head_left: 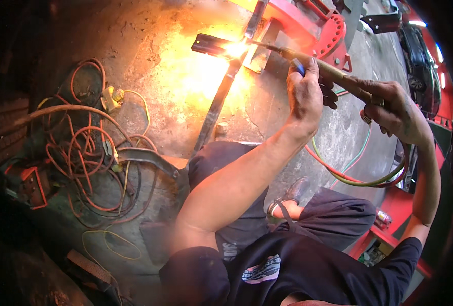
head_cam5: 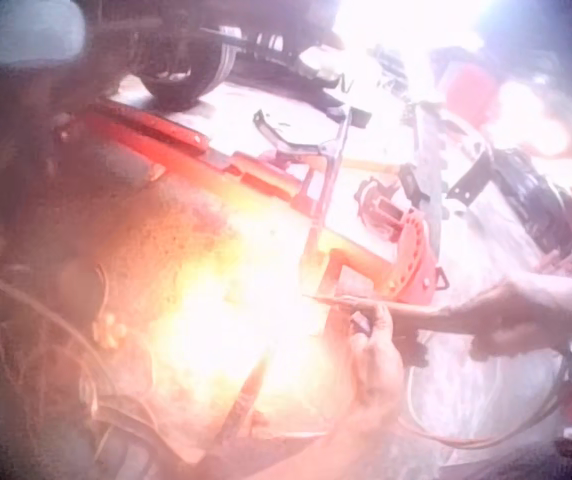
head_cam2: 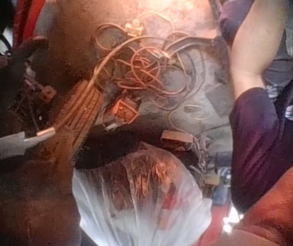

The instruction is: The person uses a torch and a lighter to heat a metal bracket on the ground, then handles the bracket by hand.

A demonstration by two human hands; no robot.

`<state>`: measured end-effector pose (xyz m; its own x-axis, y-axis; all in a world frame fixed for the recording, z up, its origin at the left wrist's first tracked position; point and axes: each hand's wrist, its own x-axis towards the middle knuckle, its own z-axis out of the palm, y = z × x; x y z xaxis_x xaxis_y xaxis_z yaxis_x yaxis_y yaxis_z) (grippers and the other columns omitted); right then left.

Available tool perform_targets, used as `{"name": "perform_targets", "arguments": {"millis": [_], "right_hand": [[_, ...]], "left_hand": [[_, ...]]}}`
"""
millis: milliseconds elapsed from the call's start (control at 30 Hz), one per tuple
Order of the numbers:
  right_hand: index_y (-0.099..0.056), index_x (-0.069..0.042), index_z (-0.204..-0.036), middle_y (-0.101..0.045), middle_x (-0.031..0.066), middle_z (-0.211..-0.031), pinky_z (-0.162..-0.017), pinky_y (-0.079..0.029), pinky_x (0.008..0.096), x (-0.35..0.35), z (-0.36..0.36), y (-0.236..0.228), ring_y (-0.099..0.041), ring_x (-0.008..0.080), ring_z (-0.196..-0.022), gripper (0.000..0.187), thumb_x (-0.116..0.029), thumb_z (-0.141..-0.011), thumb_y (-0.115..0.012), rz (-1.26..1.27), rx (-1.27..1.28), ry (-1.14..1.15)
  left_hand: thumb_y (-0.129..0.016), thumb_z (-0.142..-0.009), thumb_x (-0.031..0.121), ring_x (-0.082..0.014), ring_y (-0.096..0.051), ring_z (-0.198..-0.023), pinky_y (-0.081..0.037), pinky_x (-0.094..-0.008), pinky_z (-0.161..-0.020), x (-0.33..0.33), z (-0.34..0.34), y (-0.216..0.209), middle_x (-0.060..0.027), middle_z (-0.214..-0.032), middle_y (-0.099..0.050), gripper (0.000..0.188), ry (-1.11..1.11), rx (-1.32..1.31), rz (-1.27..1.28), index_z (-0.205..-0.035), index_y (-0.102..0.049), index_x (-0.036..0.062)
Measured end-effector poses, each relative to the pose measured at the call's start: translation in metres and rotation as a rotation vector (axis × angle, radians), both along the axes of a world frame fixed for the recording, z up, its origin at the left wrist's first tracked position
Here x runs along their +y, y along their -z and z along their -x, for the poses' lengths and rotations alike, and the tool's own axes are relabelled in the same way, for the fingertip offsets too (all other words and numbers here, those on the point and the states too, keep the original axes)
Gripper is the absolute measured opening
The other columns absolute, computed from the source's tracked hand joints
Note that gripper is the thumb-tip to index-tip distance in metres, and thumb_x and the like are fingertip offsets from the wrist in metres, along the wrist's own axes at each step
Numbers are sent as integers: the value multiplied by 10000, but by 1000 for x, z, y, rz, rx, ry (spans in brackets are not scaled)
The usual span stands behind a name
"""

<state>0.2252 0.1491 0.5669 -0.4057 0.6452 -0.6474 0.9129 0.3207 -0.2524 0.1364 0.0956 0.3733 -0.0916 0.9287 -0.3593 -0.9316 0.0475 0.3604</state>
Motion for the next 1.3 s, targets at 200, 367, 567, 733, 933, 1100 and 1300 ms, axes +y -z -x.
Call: {"name": "perform_targets", "arguments": {"millis": [200, 367, 567, 733, 933, 1100, 1300], "right_hand": [[-523, -36, -1458, -635, 51, -700, -458, -467, 265, 6, 5, 3, -544, 87, -490, 606, -181, -873, -582, 36, 1, 6], [-531, -19, -1447, -634, 45, -701, -442, -457, 249, 8, 5, 1, -540, 82, -477, 583, -191, -893, -583, 50, 11, 68], [-545, -13, -1432, -636, 50, -699, -420, -451, 244, 11, 1, 3, -536, 78, -460, 572, -197, -892, -583, 6, -27, 98], [-543, -19, -1437, -635, 52, -688, -405, -445, 246, 13, 0, 3, -527, 78, -441, 578, -215, -893, -570, 26, 0, 48], [-524, -26, -1456, -633, 51, -687, -410, -452, 246, 15, 1, 4, -543, 81, -451, 591, -236, -906, -579, 3, -8, 3], [-518, -27, -1460, -631, 47, -687, -409, -451, 246, 15, 4, 2, -541, 82, -453, 606, -265, -907, -590, -7, -38, -13], [-517, -37, -1463, -614, 38, -677, -404, -447, 245, 15, 9, 0, -530, 75, -447, 625, -302, -903, -598, 0, -53, -13]], "left_hand": [[-442, -1082, 370, -176, -611, -632, -564, -347, -569, 5, 2, 4, -95, -816, -629, 380, -5, 13, -4, -999, -584, 28], [-434, -1087, 362, -179, -625, -642, -570, -341, -555, 8, 2, 5, -102, -814, -637, 393, 19, 8, -14, -1001, -602, 18], [-443, -1085, 349, -183, -610, -543, -528, -321, -445, 14, -5, 6, -100, -766, -620, 377, -29, -13, -8, -997, -577, 8], [-444, -1085, 341, -182, -585, -450, -480, -300, -345, 16, -8, 8, -92, -720, -595, 350, -63, -46, -14, -991, -529, 14], [-439, -1087, 339, -177, -577, -448, -476, -298, -346, 16, -7, 7, -89, -710, -590, 340, -76, -49, -13, -1005, -517, 19], [-433, -1089, 343, -178, -576, -440, -470, -297, -347, 15, -4, 4, -90, -704, -588, 344, -47, -38, 1, -1001, -510, 19], [-423, -1089, 353, -183, -630, -606, -552, -333, -529, 10, 2, 2, -98, -793, -639, 386, -1, -3, -5, -1011, -590, 13]]}}
